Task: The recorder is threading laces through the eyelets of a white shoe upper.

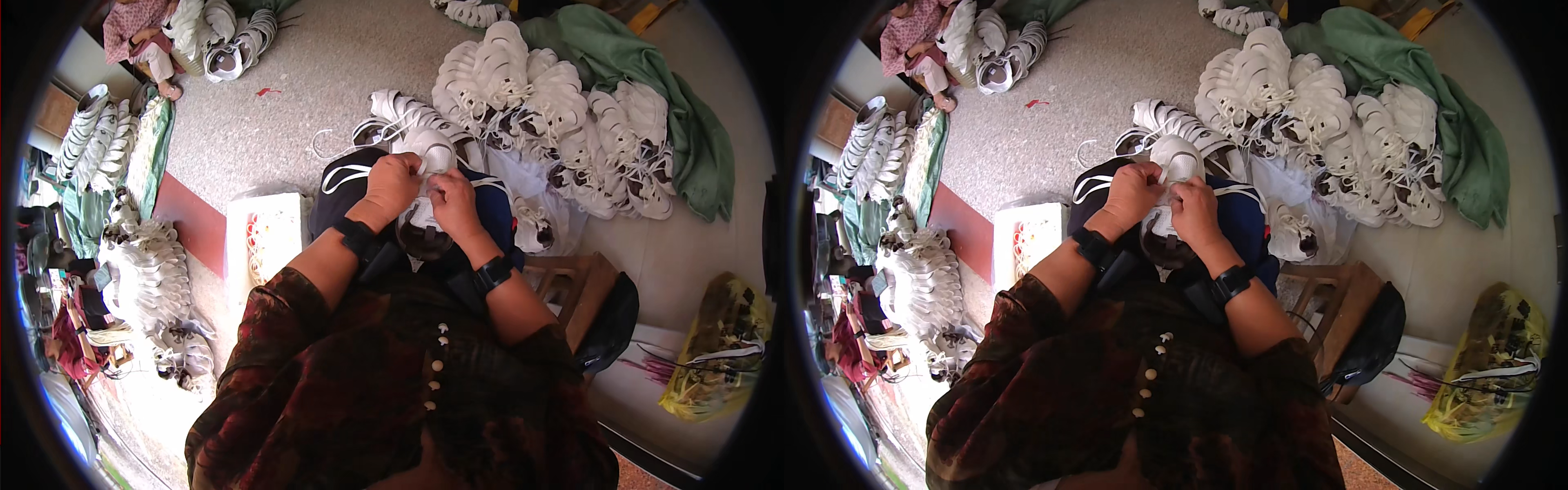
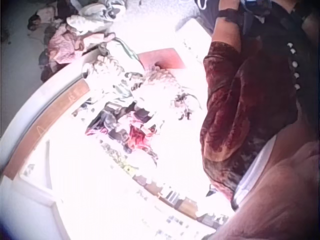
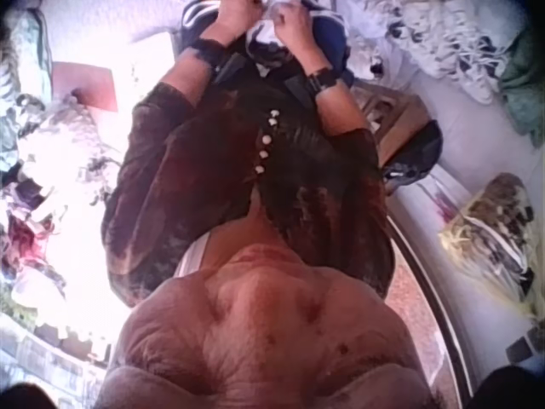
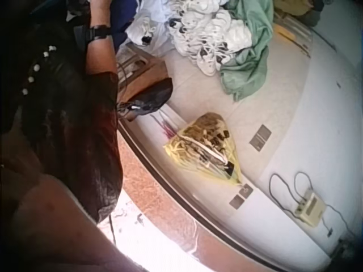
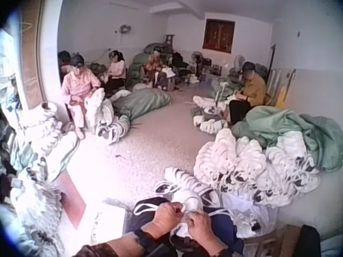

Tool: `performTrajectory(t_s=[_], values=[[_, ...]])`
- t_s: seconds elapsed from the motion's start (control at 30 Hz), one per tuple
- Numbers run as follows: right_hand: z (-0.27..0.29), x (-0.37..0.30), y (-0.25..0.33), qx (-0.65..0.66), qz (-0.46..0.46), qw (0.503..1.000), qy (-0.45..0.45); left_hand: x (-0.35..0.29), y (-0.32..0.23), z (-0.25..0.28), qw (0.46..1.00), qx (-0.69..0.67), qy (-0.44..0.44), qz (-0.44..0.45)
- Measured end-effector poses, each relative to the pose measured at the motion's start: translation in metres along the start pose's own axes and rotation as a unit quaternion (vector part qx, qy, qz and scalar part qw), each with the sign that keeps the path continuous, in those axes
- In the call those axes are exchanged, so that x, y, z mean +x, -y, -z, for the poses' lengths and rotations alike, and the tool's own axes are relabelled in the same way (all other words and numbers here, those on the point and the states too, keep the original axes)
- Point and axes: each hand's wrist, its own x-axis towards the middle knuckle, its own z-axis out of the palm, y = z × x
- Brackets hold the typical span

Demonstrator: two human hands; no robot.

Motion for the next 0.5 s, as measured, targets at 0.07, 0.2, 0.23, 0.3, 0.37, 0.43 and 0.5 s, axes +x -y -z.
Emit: performTrajectory(t_s=[0.07, 0.2, 0.23, 0.3, 0.37, 0.43, 0.5], values=[[-0.001, -0.001, 0.0, 0.016, 0.004, 1.0, -0.008, 0.001, 0.0, -0.003, 0.995, 0.079, -0.018, -0.053], [-0.001, 0.0, -0.002, 0.023, -0.021, 0.999, 0.011, 0.002, 0.003, 0.003, 0.999, 0.017, -0.003, 0.033], [-0.001, 0.001, -0.004, 0.051, -0.04, 0.998, 0.005, 0.0, -0.002, 0.004, 0.999, 0.017, -0.003, 0.031], [-0.003, 0.003, -0.006, 0.046, -0.04, 0.998, -0.001, -0.006, -0.013, 0.003, 0.991, 0.135, -0.007, -0.019], [-0.003, 0.002, -0.007, 0.04, -0.041, 0.998, -0.005, -0.012, -0.018, 0.005, 0.979, 0.193, 0.023, -0.06], [-0.002, 0.004, -0.003, 0.036, -0.035, 0.999, 0.004, -0.014, -0.025, 0.009, 0.954, 0.27, 0.075, -0.109], [0.0, 0.005, 0.002, 0.011, -0.027, 1.0, 0.011, -0.013, -0.035, 0.012, 0.948, 0.282, 0.113, -0.099]])
